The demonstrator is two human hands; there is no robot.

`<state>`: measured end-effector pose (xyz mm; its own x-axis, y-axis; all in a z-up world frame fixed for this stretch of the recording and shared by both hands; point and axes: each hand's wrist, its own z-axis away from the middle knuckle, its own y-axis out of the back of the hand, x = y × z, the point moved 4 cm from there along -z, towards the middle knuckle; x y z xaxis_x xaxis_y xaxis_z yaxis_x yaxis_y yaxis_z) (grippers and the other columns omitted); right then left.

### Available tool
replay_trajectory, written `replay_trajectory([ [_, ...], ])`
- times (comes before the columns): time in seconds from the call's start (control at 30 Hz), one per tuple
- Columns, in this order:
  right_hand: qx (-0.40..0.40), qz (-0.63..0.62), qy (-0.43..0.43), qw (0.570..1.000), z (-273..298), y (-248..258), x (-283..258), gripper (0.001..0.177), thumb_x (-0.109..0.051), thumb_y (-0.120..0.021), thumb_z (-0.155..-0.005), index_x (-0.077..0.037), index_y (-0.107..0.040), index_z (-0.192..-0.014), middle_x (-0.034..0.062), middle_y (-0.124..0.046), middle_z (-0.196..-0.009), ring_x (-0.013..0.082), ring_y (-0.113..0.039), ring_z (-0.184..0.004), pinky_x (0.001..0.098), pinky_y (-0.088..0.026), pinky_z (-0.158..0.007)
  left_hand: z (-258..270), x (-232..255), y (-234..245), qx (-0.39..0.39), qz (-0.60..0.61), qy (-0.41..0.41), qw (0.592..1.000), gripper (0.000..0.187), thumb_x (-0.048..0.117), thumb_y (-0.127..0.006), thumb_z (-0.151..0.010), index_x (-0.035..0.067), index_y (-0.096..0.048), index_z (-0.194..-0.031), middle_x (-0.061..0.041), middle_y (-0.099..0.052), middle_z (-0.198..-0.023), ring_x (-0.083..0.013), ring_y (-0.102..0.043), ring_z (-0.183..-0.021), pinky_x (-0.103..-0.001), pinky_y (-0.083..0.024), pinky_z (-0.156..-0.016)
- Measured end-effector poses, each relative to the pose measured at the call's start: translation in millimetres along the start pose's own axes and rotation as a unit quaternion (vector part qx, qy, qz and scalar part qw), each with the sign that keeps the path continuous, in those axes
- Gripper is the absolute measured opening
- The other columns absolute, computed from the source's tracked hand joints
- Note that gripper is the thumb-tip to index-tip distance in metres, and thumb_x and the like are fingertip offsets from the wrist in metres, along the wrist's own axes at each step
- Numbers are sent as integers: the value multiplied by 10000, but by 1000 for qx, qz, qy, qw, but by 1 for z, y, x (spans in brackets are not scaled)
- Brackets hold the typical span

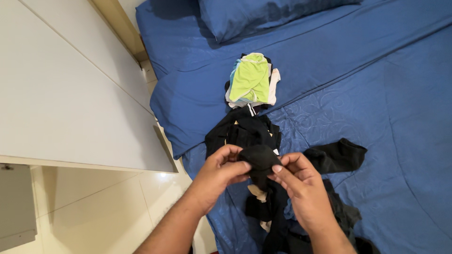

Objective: The person gathers clothes from a green patterned chair and moves to a blue bed. They fold black socks, a pair of blue shorts, and other garments by hand, placing each folded item into a neat pile on the bed.

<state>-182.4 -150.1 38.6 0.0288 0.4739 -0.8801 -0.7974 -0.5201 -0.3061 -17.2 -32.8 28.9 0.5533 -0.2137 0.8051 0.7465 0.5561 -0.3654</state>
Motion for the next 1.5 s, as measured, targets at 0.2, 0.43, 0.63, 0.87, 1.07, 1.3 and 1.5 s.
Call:
replay_trajectory([
  [0.2, -27, 65, -1, 998, 2, -8, -11, 316, -59, -702, -866, -39, -599, -1165, 67, -669, -1086, 143, -645, -994, 325, -526, -919, 5, 10, -6, 20, -131, -56, 990, 321, 322, -680, -957, 17, -767, -1005, -12, -711, -888, -104, -619, -858, -278, -496, -794],
  [0.43, -59, 62, -60, 995, 2, -15, 3, 325, -88, -695, -910, -5, -639, -1219, 85, -711, -1107, 118, -657, -1010, 268, -503, -903, 2, 15, -11, 46, 46, 41, 997, 451, 445, -580, -964, 47, -736, -1106, -28, -764, -1004, -127, -688, -903, -305, -544, -830],
  [0.63, -4, -20, -119, 993, 0, 2, 16, 298, -169, -627, -957, -31, -651, -1220, 66, -695, -1081, 125, -663, -956, 297, -521, -846, 0, 20, -16, 55, 30, 44, 997, 376, 306, -648, -907, 139, -603, -1242, -53, -733, -1083, -159, -703, -930, -360, -578, -778],
  [0.87, 110, -64, -228, 965, 12, 31, 54, 541, -416, -591, -923, -43, -569, -1315, 146, -684, -1297, 271, -631, -1251, 461, -499, -1012, -11, 14, -10, 124, 151, 28, 980, 312, 267, -631, -956, 45, -576, -1169, -113, -720, -1073, -219, -707, -900, -374, -621, -773],
  [1.07, 59, -226, -297, 926, 11, 20, 106, 696, -462, -610, -893, -20, -510, -1420, 142, -573, -1472, 270, -530, -1385, 512, -417, -1128, -13, 0, 2, 114, 234, 58, 964, 312, 281, -620, -950, 40, -622, -1148, -125, -730, -1045, -219, -742, -914, -303, -608, -783],
  [1.3, 50, -316, -329, 889, -9, -7, 128, 647, -473, -623, -893, -20, -545, -1348, 143, -586, -1386, 280, -537, -1324, 518, -427, -1093, -12, -16, 20, 115, 290, 119, 943, 358, 349, -643, -964, 11, -632, -1080, -76, -678, -918, -198, -724, -881, -286, -604, -759],
  [1.5, 123, -304, -220, 919, -18, 8, 125, 316, -285, -685, -887, -86, -624, -1125, 59, -639, -1152, 238, -589, -1193, 472, -481, -1065, 0, -23, 39, 143, 244, 149, 948, 354, 373, -667, -936, 46, -640, -1069, -66, -656, -894, -193, -696, -843, -303, -576, -749],
])
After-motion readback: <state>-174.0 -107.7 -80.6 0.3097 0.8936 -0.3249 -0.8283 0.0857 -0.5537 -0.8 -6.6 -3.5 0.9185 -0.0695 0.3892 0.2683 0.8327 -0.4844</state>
